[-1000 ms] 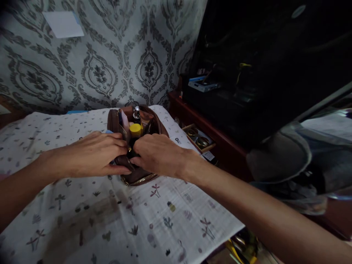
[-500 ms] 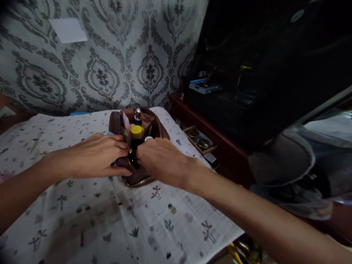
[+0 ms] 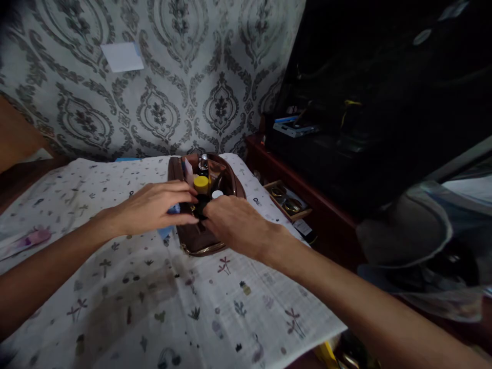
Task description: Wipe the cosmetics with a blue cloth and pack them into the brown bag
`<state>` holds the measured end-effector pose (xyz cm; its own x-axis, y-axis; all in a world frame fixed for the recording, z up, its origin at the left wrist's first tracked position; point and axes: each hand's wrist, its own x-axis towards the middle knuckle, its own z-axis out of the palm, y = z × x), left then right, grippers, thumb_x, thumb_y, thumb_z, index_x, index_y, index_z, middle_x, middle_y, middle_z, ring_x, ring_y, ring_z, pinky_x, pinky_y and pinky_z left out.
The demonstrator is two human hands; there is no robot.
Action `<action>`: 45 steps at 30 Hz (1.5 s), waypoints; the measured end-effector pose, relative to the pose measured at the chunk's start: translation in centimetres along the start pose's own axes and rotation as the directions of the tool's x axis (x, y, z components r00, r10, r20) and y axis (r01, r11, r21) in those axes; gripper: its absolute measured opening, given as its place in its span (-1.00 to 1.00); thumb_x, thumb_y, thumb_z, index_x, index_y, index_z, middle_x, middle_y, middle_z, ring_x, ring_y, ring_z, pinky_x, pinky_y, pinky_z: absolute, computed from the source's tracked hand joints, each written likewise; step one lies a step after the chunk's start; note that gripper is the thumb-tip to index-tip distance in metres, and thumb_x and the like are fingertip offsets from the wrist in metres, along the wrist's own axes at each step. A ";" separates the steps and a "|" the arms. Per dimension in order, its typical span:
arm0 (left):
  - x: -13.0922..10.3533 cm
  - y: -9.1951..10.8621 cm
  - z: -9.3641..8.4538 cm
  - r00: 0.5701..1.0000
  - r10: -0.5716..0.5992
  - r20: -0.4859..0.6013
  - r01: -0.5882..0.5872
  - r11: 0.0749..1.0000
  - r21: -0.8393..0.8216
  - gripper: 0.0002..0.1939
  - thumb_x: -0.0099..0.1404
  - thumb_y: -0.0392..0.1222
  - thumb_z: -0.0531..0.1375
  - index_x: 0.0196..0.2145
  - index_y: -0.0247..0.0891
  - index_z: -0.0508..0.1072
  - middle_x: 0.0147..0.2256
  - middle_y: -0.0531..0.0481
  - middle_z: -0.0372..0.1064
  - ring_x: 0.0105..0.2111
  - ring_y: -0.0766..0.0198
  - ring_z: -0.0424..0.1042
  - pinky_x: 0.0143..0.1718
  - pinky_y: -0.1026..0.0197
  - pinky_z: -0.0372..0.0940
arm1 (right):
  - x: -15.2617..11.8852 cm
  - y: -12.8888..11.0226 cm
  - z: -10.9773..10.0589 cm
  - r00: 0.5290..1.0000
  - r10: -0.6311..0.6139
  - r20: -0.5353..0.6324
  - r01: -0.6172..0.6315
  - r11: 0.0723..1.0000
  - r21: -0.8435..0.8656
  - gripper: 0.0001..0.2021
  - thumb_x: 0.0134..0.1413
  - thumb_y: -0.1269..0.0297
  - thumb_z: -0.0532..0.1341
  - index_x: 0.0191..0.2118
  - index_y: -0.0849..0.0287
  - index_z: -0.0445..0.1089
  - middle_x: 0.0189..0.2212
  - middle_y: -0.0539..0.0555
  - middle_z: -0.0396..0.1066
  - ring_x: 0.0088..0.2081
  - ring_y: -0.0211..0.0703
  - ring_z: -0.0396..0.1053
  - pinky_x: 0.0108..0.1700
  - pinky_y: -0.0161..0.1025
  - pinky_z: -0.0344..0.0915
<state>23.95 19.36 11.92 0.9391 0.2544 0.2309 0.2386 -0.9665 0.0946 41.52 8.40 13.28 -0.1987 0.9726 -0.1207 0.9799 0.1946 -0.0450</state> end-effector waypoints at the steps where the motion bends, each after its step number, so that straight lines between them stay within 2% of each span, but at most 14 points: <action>1: -0.4 0.0 -0.1 0.994 -0.027 -0.102 0.023 0.999 -0.036 -0.65 0.42 0.08 0.10 -0.11 -0.20 0.53 -0.06 -0.08 0.48 -0.10 0.18 0.48 -0.15 0.21 0.33 | 0.0 0.1 0.1 1.000 0.005 -0.013 -0.005 1.000 0.014 -0.79 0.31 0.36 0.14 -0.29 0.24 0.52 -0.34 0.14 0.53 -0.27 -0.15 0.49 -0.37 -0.30 0.10; 4: -2.4 0.1 -0.8 0.927 -0.138 -0.350 0.101 0.987 -0.121 -0.70 0.45 -0.06 0.07 -0.12 -0.24 0.54 -0.10 -0.10 0.49 -0.13 0.21 0.49 -0.10 0.21 0.33 | 0.0 0.5 0.5 0.999 -0.001 -0.050 0.005 0.996 0.084 -0.78 0.29 0.36 0.16 -0.34 0.19 0.52 -0.43 0.07 0.51 -0.36 -0.21 0.45 -0.40 -0.31 0.08; 10: -9.5 -1.5 -3.2 0.770 -0.465 -0.437 0.419 0.885 -0.204 -0.73 0.33 -0.08 0.12 -0.24 -0.23 0.58 -0.22 -0.07 0.53 -0.19 0.19 0.47 -0.12 0.20 0.35 | -0.8 0.8 1.3 0.960 -0.041 -0.276 0.086 0.984 0.156 -0.79 0.26 0.37 0.16 -0.34 0.18 0.54 -0.43 0.05 0.55 -0.40 -0.17 0.47 -0.36 -0.27 0.21; 12: -12.9 -3.0 -3.8 0.663 -0.604 -0.443 0.566 0.791 -0.232 -0.72 0.28 -0.05 0.14 -0.24 -0.25 0.58 -0.26 -0.06 0.53 -0.25 0.20 0.46 -0.20 0.23 0.34 | -1.4 0.6 2.0 0.888 -0.062 -0.456 0.162 0.970 0.183 -0.82 0.24 0.37 0.17 -0.32 0.18 0.54 -0.38 0.07 0.59 -0.40 -0.16 0.49 -0.37 -0.25 0.26; 17: -22.5 -6.2 -4.5 0.282 -0.880 -0.383 0.789 0.440 -0.429 -0.62 0.21 0.03 0.16 -0.21 -0.32 0.57 -0.40 -0.05 0.52 -0.50 0.30 0.34 -0.53 0.33 0.19 | -2.6 -1.4 4.4 0.685 -0.112 -0.720 0.339 0.923 0.180 -0.77 0.35 0.20 0.12 -0.20 0.12 0.51 -0.28 0.12 0.61 -0.33 -0.14 0.54 -0.35 -0.22 0.40; 20: -26.9 -6.6 -4.0 0.176 -0.918 -0.355 0.836 0.330 -0.438 -0.61 0.17 0.03 0.17 -0.22 -0.31 0.56 -0.35 -0.07 0.54 -0.44 0.26 0.39 -0.50 0.32 0.21 | -2.5 -3.4 5.8 0.621 -0.200 -0.758 0.469 0.869 0.155 -0.82 0.34 0.26 0.13 -0.20 0.11 0.49 -0.29 0.11 0.60 -0.28 -0.13 0.56 -0.26 -0.22 0.47; 23: -29.0 -6.1 -2.4 0.231 -0.910 -0.345 0.853 0.360 -0.378 -0.59 0.19 0.09 0.14 -0.24 -0.30 0.55 -0.28 -0.09 0.55 -0.30 0.18 0.45 -0.34 0.27 0.31 | -1.7 -5.4 7.1 0.664 -0.248 -0.705 0.557 0.794 0.245 -0.82 0.32 0.34 0.12 -0.23 0.13 0.49 -0.31 0.11 0.59 -0.28 -0.13 0.56 -0.26 -0.23 0.49; 29: -27.9 -4.1 2.2 0.576 -0.797 -0.183 0.798 0.597 -0.086 -0.55 0.32 0.03 0.07 0.02 -0.28 0.48 -0.08 -0.18 0.47 -0.07 0.08 0.42 -0.02 0.07 0.33 | 0.5 -9.2 9.4 0.838 -0.272 -0.472 0.514 0.685 0.517 -0.73 0.32 0.32 0.08 -0.27 0.20 0.53 -0.31 0.14 0.58 -0.28 -0.15 0.53 -0.26 -0.25 0.44; 32: -26.8 -3.3 3.4 0.603 -0.790 -0.115 0.798 0.597 0.082 -0.62 0.38 -0.05 0.01 -0.06 -0.24 0.51 -0.08 -0.20 0.41 -0.05 0.03 0.39 -0.06 0.04 0.34 | 1.3 -11.2 10.5 0.896 -0.258 -0.361 0.441 0.603 0.665 -0.74 0.28 0.31 0.11 -0.30 0.22 0.54 -0.34 0.11 0.58 -0.34 -0.22 0.49 -0.31 -0.31 0.38; 34: -26.0 -2.7 3.4 0.631 -0.764 -0.135 0.775 0.630 0.050 -0.62 0.40 -0.01 0.00 -0.08 -0.24 0.52 -0.13 -0.17 0.41 -0.08 0.05 0.41 -0.03 0.06 0.33 | 1.8 -12.4 11.3 0.933 -0.220 -0.284 0.358 0.512 0.781 -0.76 0.26 0.28 0.14 -0.29 0.22 0.54 -0.35 0.08 0.58 -0.35 -0.25 0.47 -0.32 -0.33 0.35; 37: -24.0 -1.0 2.7 0.688 -0.699 -0.193 0.688 0.714 -0.132 -0.60 0.41 0.09 0.04 -0.06 -0.22 0.49 -0.17 -0.11 0.42 -0.15 0.12 0.46 -0.08 0.12 0.35 | 2.6 -13.5 12.6 0.977 -0.175 -0.124 0.148 0.128 0.981 -0.66 0.19 0.05 0.22 -0.10 0.22 0.50 -0.29 0.11 0.55 -0.28 -0.18 0.50 -0.41 -0.35 0.33; 40: -20.9 1.7 2.5 0.767 -0.606 -0.212 0.564 0.794 -0.227 -0.65 0.42 0.05 0.07 -0.01 -0.18 0.45 -0.12 -0.08 0.45 -0.10 0.15 0.47 -0.09 0.19 0.36 | 3.3 -13.8 13.8 0.987 -0.154 -0.034 -0.013 -0.298 0.954 -0.41 0.00 -0.20 0.31 -0.03 0.21 0.45 -0.22 0.12 0.51 -0.28 -0.16 0.52 -0.41 -0.34 0.34; 42: -18.7 3.3 2.9 0.832 -0.505 -0.231 0.468 0.861 -0.196 -0.68 0.43 0.01 0.08 -0.01 -0.19 0.45 -0.14 -0.08 0.46 -0.16 0.19 0.49 -0.17 0.24 0.37 | 3.4 -13.5 14.3 0.987 -0.156 -0.029 -0.046 -0.456 0.889 -0.39 -0.09 -0.26 0.34 -0.14 0.22 0.46 -0.27 0.09 0.49 -0.31 -0.19 0.51 -0.41 -0.35 0.31; 45: -15.8 4.3 4.2 0.891 -0.324 -0.319 0.323 0.945 -0.059 -0.72 0.44 -0.02 0.08 -0.08 -0.21 0.46 -0.26 -0.07 0.44 -0.27 0.21 0.48 -0.30 0.26 0.35 | 3.3 -12.6 14.5 0.987 -0.161 -0.019 -0.073 -0.544 0.836 -0.42 -0.20 -0.22 0.42 -0.29 0.24 0.43 -0.42 -0.01 0.45 -0.41 -0.27 0.47 -0.46 -0.40 0.23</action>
<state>11.15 11.00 4.63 0.6802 0.5507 0.4838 0.5138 -0.8289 0.2212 28.23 7.30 -0.90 -0.3536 0.9307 -0.0931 -0.5356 -0.2831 -0.7956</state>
